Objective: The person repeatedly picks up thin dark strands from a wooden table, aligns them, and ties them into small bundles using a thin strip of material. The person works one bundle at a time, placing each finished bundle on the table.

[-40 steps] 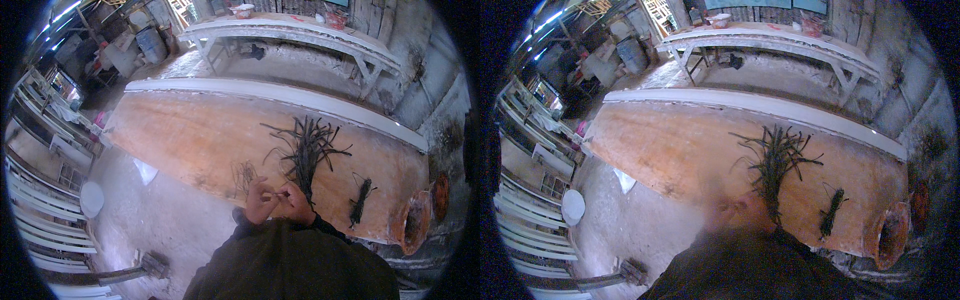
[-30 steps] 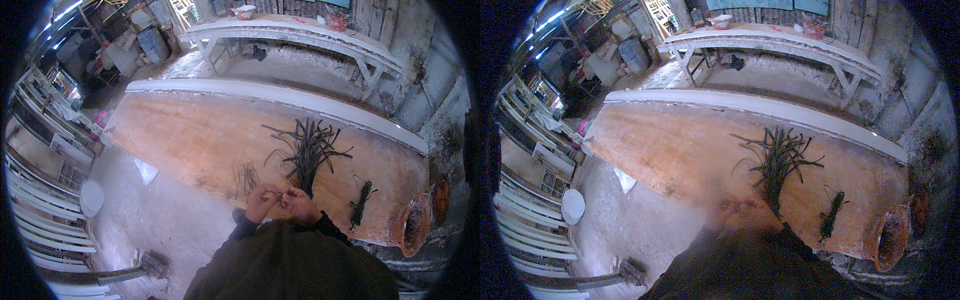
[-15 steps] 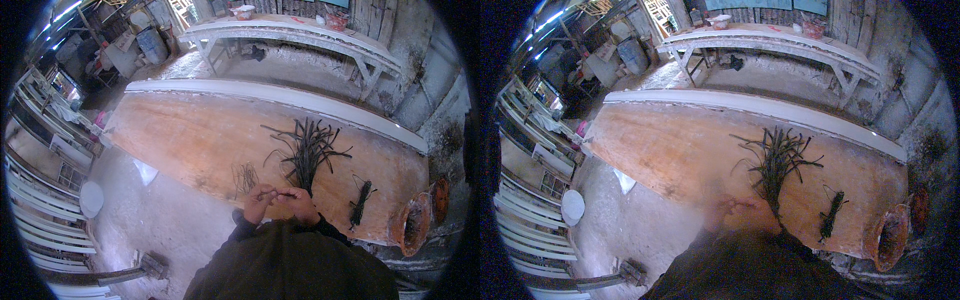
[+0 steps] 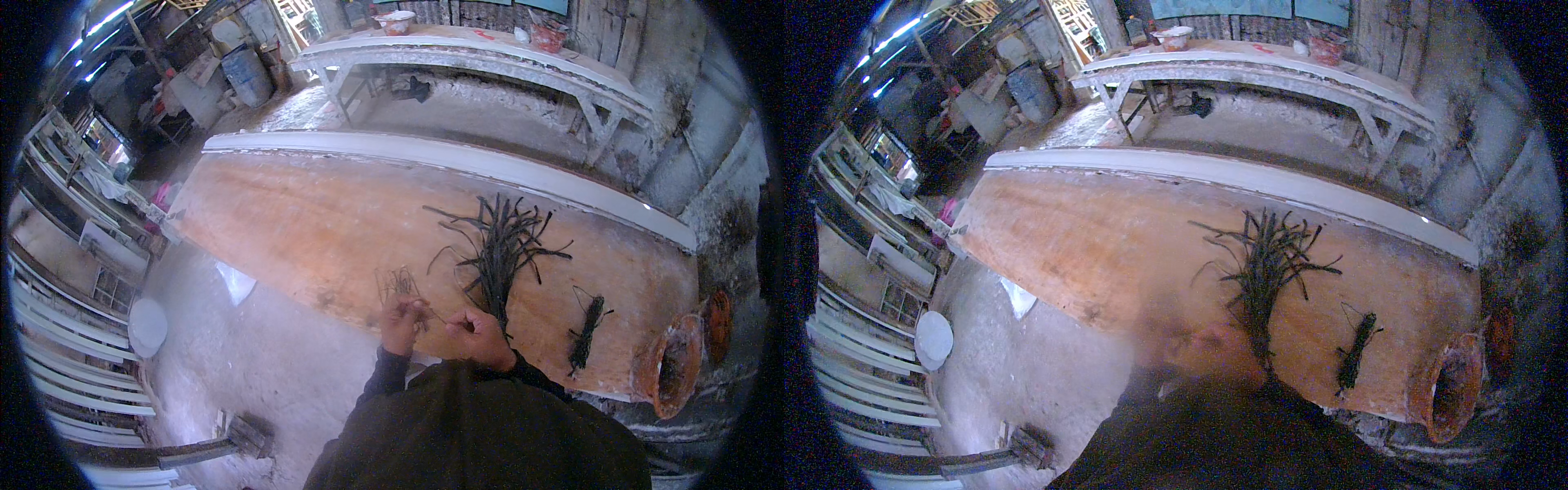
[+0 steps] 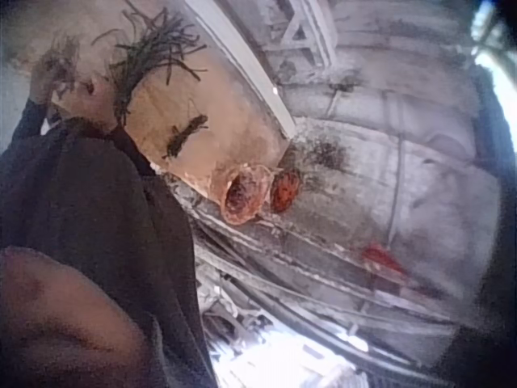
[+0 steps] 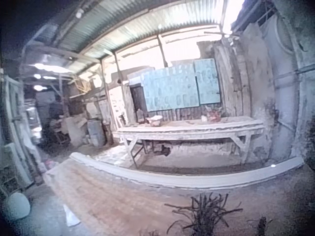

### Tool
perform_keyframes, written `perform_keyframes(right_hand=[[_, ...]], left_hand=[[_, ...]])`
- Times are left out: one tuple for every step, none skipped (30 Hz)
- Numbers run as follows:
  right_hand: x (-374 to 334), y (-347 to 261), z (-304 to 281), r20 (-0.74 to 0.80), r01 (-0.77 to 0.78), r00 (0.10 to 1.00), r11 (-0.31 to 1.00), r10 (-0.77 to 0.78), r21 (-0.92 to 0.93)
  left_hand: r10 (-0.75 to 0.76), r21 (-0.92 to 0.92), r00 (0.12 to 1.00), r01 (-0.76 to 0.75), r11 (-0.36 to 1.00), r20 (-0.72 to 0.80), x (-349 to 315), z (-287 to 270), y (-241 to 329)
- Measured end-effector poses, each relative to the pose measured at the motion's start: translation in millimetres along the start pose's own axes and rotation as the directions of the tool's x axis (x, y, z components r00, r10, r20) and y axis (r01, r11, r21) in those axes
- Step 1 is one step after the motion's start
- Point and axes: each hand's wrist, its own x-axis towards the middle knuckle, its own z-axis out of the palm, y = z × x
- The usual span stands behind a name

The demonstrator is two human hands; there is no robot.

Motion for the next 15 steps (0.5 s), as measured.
perform_keyframes(right_hand=[[-1, -2, -1, 0.025, -0.053, 0.998, 0.998, 0.052, 0.039], [0, -3, -2, 0.043, -0.055, 0.998, 0.997, 0.053, 0.057], [0, -2, -2, 0.06, -0.057, 0.997, 0.996, 0.053, 0.075], [0, -2, -3, 0.078, -0.064, 0.995, 0.993, 0.056, 0.097], [1, 0, -4, 0.083, -0.043, 0.996, 0.995, 0.035, 0.087], [2, 2, -4, 0.089, -0.021, 0.996, 0.997, 0.014, 0.077], [2, 4, -5, 0.093, 0.0, 0.996, 0.998, -0.006, 0.064], [3, 8, -6, 0.057, 0.008, 0.998, 0.998, -0.011, 0.06], [4, 13, -6, 0.021, 0.015, 1.0, 0.998, -0.016, 0.056], [5, 16, -5, -0.005, 0.026, 1.0, 0.998, -0.026, 0.053], [5, 13, -4, 0.007, -0.031, 1.0, 0.965, 0.03, 0.262], [6, 6, -4, 0.031, -0.087, 0.996, 0.885, 0.082, 0.458], [7, 2, -7, 0.058, -0.137, 0.99, 0.761, 0.13, 0.635], [7, -1, -9, 0.139, -0.219, 0.975, 0.624, 0.175, 0.75], [7, -3, -13, 0.226, -0.296, 0.953, 0.464, 0.202, 0.835]], left_hand=[[-0.013, 0.024, 0.999, 0.012, 1.0, 0.031, 1, -3, 0], [-0.026, 0.048, 0.998, 0.023, 0.999, 0.061, 3, -9, -1], [-0.041, 0.073, 0.995, 0.034, 0.997, 0.092, 4, -13, -1], [-0.085, 0.118, 0.996, 0.08, 0.99, 0.04, 3, -11, 4], [-0.128, 0.161, 0.992, 0.128, 0.979, -0.014, 1, -8, 11], [-0.166, 0.202, 0.984, 0.177, 0.963, -0.07, 0, -5, 18], [-0.055, 0.185, 0.998, 0.05, 0.982, 0.022, -1, 1, 23], [0.06, 0.157, 0.992, -0.077, 0.985, 0.112, -1, 9, 27], [0.175, 0.118, 0.965, -0.2, 0.973, 0.197, -1, 14, 27], [0.07, 0.216, 0.957, -0.135, 0.967, 0.282, -2, 10, 14], [-0.047, 0.313, 0.933, -0.072, 0.947, 0.357, -1, 6, -2], [-0.105, 0.364, 0.916, -0.047, 0.93, 0.387, -3, 0, -15], [-0.168, 0.418, 0.892, -0.026, 0.908, 0.42, -4, 5, -13], [-0.167, 0.424, 0.891, -0.032, 0.905, 0.423, -11, 10, -11], [-0.167, 0.431, 0.889, -0.037, 0.902, 0.426, -14, 15, -7]])
